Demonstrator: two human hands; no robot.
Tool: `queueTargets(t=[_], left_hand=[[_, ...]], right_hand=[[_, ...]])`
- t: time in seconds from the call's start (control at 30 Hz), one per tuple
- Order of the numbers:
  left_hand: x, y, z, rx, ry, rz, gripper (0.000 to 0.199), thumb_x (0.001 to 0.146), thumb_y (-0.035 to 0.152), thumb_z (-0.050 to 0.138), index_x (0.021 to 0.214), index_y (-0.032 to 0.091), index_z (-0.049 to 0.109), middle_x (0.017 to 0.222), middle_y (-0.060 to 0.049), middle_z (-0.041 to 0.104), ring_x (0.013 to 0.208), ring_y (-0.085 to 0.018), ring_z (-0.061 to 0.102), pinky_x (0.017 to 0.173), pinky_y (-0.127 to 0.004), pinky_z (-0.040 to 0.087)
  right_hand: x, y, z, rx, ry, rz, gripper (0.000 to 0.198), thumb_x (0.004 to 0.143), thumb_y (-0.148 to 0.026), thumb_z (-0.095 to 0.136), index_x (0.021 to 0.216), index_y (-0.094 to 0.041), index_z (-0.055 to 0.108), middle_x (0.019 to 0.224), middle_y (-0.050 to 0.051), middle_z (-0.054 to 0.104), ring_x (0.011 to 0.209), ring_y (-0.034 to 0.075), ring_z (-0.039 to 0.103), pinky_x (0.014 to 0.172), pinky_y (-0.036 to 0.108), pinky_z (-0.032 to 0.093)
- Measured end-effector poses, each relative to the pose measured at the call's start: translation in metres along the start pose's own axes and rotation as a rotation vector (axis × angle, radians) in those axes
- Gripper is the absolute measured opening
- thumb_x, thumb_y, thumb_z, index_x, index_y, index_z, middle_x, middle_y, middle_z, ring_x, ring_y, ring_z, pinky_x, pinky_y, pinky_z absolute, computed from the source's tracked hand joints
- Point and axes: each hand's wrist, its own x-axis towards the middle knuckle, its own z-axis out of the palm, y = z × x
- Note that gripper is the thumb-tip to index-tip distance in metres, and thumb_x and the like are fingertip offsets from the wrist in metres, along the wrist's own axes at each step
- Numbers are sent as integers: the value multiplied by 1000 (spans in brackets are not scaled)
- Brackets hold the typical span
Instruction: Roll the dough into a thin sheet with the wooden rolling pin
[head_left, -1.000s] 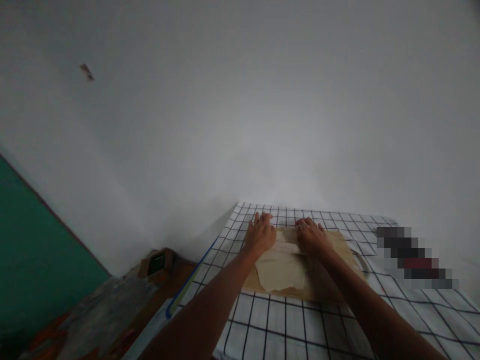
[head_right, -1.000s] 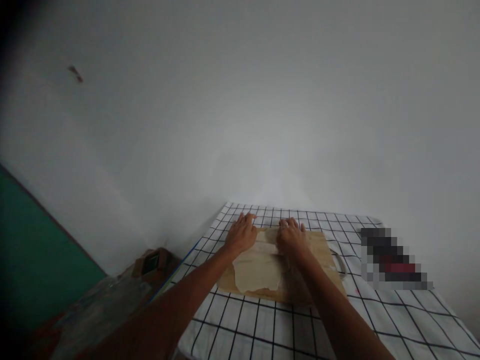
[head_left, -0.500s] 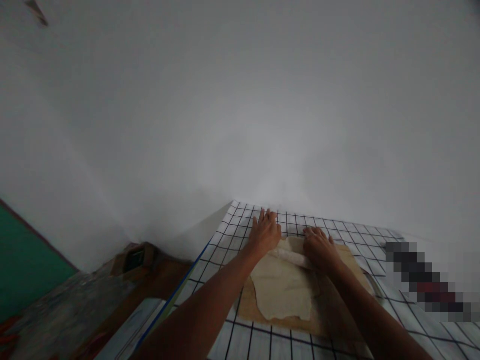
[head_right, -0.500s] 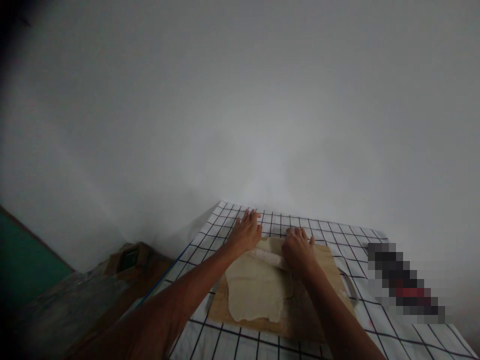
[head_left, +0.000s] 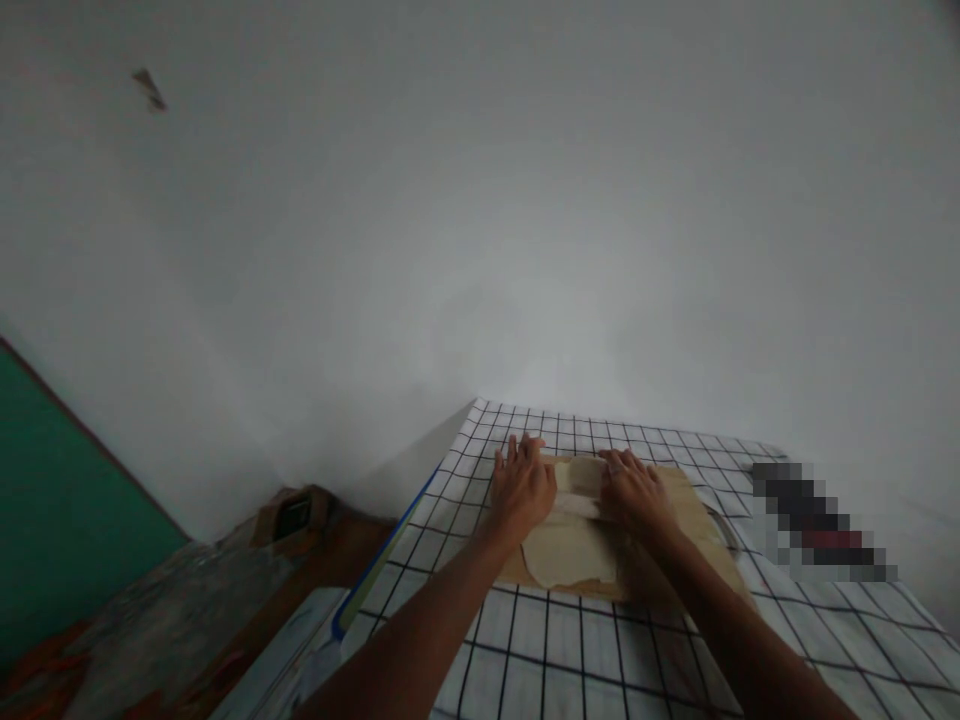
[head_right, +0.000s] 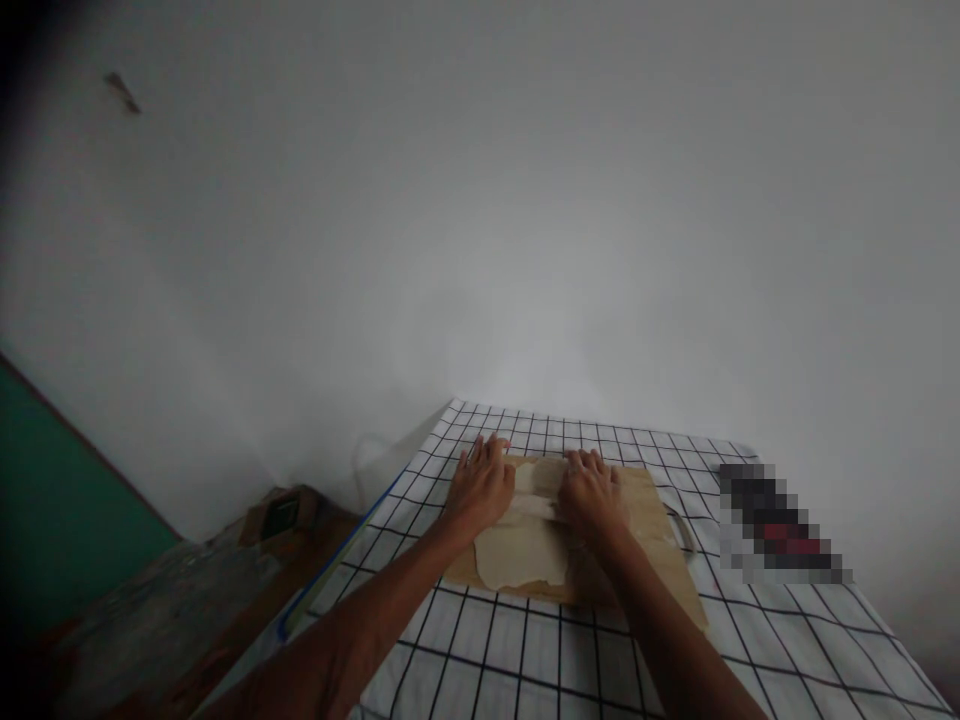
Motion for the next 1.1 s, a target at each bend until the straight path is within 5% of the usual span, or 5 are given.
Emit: queueTargets(t=[0.37, 0.5, 0.77, 0.93, 1.1], left_hand=[[-85, 4, -25, 3, 180, 155, 53, 99, 18, 34, 151, 10, 24, 154, -14, 38, 146, -24, 26, 119, -53, 22], [-91, -1, -26, -7, 140, 185, 56, 102, 22, 33, 154, 10, 16, 155, -14, 34, 145, -23, 29, 120, -52, 19], [1, -11, 3, 7, -2, 141, 46, 102, 29, 33, 147, 23, 39, 144, -9, 53, 139, -29, 40, 116, -63, 15], [77, -13, 33, -29, -83, 162, 41, 101, 36, 37, 137, 21, 51, 139, -11, 57, 134, -31, 46, 108, -54, 37], [120, -7, 50, -50, -41, 133, 41, 102, 36, 32, 136, 19, 50, 141, -14, 54, 138, -32, 38, 107, -53, 37]], right_hand=[[-78, -9, -3, -27, 71, -79, 49, 96, -17, 32, 143, -12, 43, 147, 12, 49, 140, 25, 38, 115, 47, 26], [-84, -6, 2, -31, 128, -137, 52, 96, -19, 34, 147, -12, 37, 152, 13, 42, 143, 25, 32, 117, 49, 21], [2, -7, -9, 51, -9, 21, 43, 97, -17, 32, 137, -14, 49, 141, 13, 54, 135, 23, 43, 107, 36, 35], [62, 14, 8, 20, -63, 85, 36, 96, -13, 38, 126, -13, 55, 128, 14, 60, 118, 21, 56, 99, 36, 41], [98, 28, 19, -35, -88, 118, 26, 96, -36, 57, 111, -16, 62, 115, 7, 63, 105, 22, 60, 92, 45, 48]])
